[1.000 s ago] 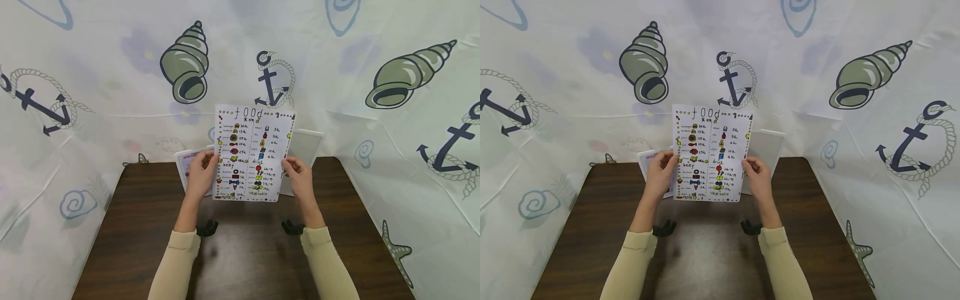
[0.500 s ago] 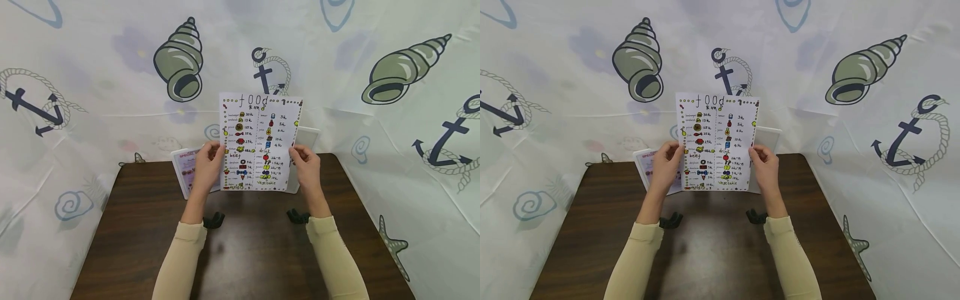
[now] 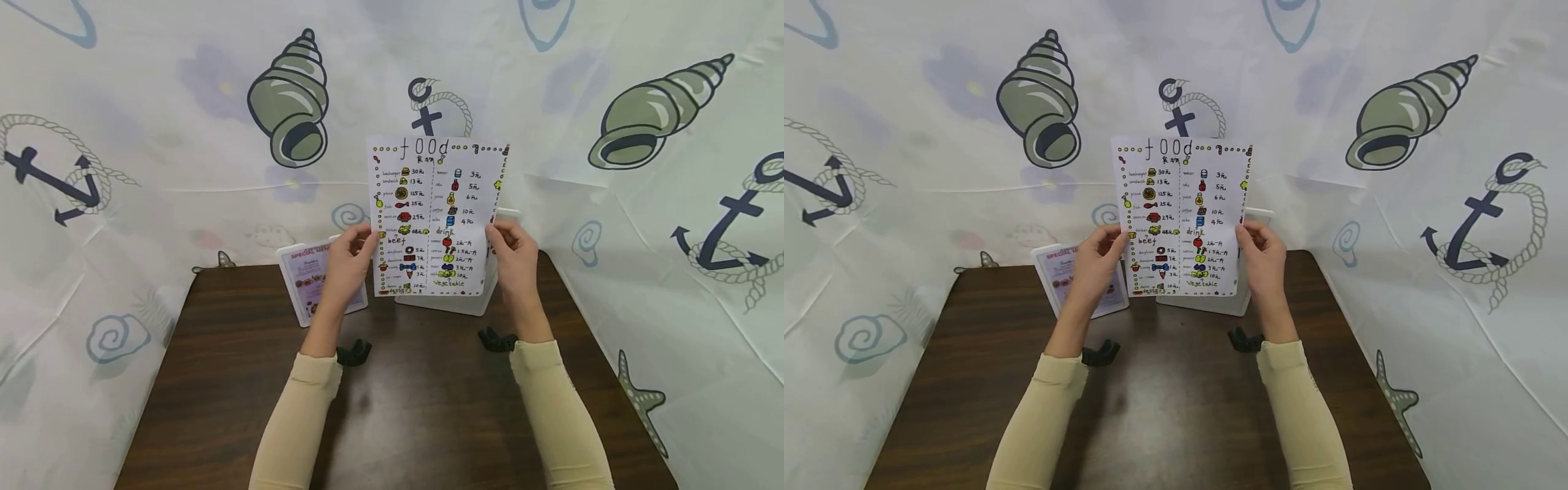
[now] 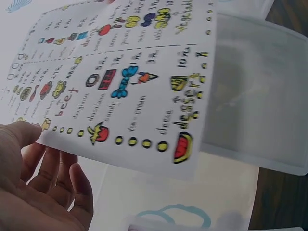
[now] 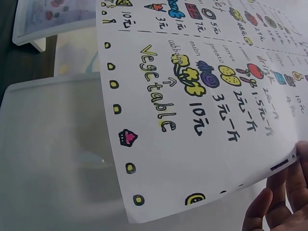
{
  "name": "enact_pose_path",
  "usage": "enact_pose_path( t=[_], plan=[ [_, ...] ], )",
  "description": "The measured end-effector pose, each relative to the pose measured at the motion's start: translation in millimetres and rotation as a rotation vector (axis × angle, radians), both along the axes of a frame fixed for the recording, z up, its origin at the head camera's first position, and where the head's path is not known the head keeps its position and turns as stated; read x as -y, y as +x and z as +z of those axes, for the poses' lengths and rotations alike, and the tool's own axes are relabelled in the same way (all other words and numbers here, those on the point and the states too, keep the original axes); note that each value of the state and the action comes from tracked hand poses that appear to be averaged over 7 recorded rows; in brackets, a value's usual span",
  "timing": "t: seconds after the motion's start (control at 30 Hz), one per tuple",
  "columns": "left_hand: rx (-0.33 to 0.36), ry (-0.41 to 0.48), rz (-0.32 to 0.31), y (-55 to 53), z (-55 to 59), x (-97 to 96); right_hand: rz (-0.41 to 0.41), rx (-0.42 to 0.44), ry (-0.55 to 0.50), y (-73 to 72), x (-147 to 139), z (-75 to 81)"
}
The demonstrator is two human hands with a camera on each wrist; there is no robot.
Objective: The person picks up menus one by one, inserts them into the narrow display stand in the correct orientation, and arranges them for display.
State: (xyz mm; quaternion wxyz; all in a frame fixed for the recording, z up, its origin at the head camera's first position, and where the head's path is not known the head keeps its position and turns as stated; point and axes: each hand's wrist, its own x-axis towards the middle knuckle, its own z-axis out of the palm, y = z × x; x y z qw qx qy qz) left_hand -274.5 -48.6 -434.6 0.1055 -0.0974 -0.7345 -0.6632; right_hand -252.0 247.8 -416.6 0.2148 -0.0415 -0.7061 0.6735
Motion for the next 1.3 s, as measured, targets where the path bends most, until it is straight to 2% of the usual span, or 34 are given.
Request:
enact_pose_path(
  t=[0.1, 0.2, 0.33, 0.53, 0.67, 0.97, 1.3],
  plan=[
    [0.007, -0.002, -0.009, -2.7, -0.7, -3.0, -0.008, -0.003, 0.000, -2.9, -2.8, 4.6],
    [0.000, -0.018, 0.011, -6.7, -0.7, -6.7, -0.023, -0.007, -0.023, -5.4, -5.9, 9.7],
    [-0.013, -0.026, 0.003, -13.2, 3.4, -11.2, -0.042, -0.019, -0.048, -9.4, -10.0, 16.5],
    [0.003, -0.033, -0.016, -19.7, 19.1, -17.2, -0.050, -0.069, -0.074, -13.8, -13.0, 28.3],
    [-0.016, -0.006, -0.020, -23.5, 28.4, -22.4, -0.064, -0.093, -0.087, -16.0, -14.8, 34.8],
    [-0.065, 0.032, -0.033, -34.4, 39.3, -31.8, -0.091, -0.126, -0.092, -23.0, -22.2, 49.2],
    [-0.065, -0.033, -0.115, -43.3, 37.5, -37.4, -0.140, -0.152, -0.143, -31.3, -37.7, 62.8]
  ],
)
